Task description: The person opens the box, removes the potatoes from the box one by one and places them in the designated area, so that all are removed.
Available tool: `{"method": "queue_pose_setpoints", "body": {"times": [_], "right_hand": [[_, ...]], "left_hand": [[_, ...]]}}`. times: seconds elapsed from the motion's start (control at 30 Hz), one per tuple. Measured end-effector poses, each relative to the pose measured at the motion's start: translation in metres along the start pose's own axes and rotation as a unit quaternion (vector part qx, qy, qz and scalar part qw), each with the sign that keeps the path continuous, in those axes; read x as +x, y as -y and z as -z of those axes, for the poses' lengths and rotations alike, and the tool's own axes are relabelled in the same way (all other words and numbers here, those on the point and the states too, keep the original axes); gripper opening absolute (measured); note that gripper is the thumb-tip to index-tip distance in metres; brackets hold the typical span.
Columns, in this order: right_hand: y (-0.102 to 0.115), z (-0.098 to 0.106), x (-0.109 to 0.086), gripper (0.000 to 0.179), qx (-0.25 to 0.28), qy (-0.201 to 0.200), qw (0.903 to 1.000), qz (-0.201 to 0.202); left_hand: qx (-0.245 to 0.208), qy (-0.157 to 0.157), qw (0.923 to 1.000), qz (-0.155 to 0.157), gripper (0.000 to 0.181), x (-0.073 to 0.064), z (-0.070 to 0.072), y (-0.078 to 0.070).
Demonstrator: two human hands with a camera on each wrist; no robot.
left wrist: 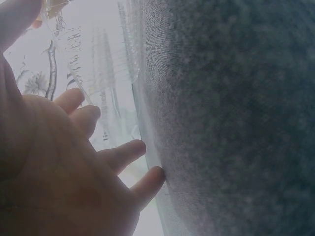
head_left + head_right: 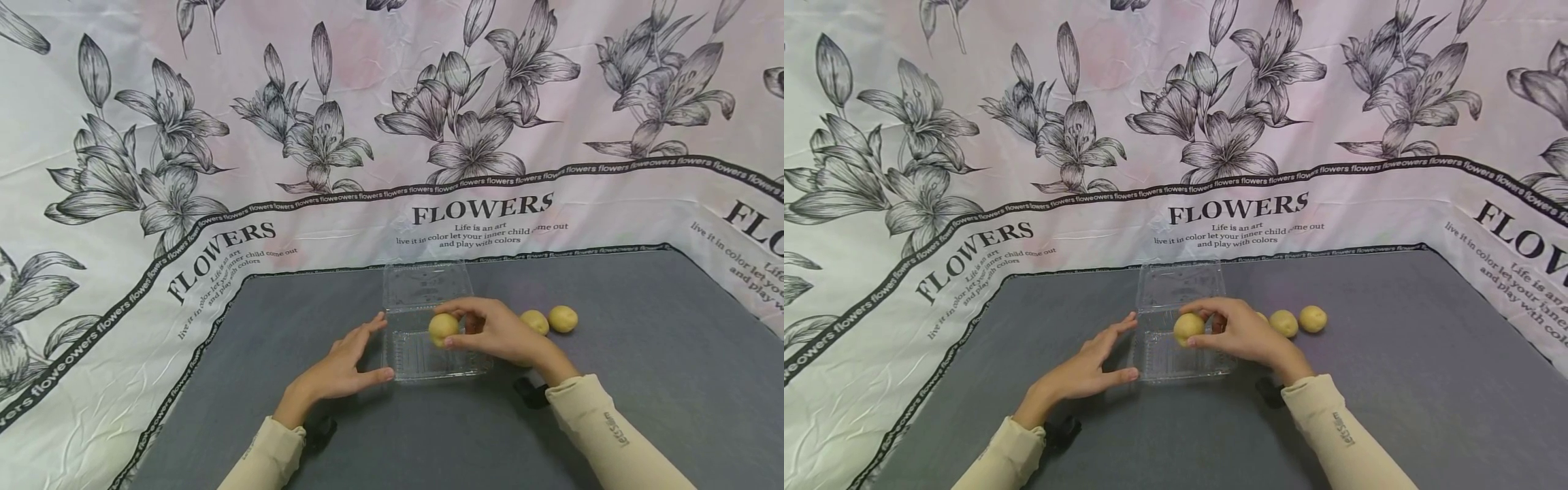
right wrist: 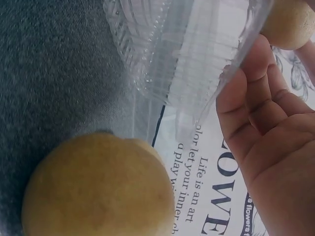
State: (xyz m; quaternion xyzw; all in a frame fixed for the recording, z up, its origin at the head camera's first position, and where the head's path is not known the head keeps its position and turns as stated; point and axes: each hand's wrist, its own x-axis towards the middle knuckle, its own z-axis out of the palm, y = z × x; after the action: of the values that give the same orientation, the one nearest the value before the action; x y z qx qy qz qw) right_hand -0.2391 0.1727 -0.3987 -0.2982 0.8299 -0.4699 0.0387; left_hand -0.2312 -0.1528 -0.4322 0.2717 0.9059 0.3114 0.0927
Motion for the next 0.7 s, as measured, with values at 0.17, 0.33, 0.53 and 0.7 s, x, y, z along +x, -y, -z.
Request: {"method": "queue_pose_setpoints", "body": {"times": [0.17, 0.33, 0.53, 0.7], "right_hand": [[0.002, 0.003, -0.002, 0.054, -0.011, -0.006, 0.9998, 0.014], [0.001, 0.005, -0.005, 0.054, -0.015, -0.013, 0.9997, 0.016], [-0.004, 0.010, -0.010, 0.053, -0.024, -0.021, 0.9994, 0.015], [-0.007, 0.015, -0.013, 0.053, -0.029, -0.022, 0.9992, 0.018]], "left_hand": [[-0.002, 0.001, 1.0000, -0.002, 0.089, 0.000, 0.001, 0.000], [-0.001, -0.002, 1.0000, -0.007, 0.089, 0.000, 0.000, 0.000], [0.001, -0.002, 1.0000, -0.007, 0.090, -0.002, 0.001, -0.002], [-0.001, -0.002, 1.0000, -0.009, 0.089, -0.001, 0.001, -0.001]]}}
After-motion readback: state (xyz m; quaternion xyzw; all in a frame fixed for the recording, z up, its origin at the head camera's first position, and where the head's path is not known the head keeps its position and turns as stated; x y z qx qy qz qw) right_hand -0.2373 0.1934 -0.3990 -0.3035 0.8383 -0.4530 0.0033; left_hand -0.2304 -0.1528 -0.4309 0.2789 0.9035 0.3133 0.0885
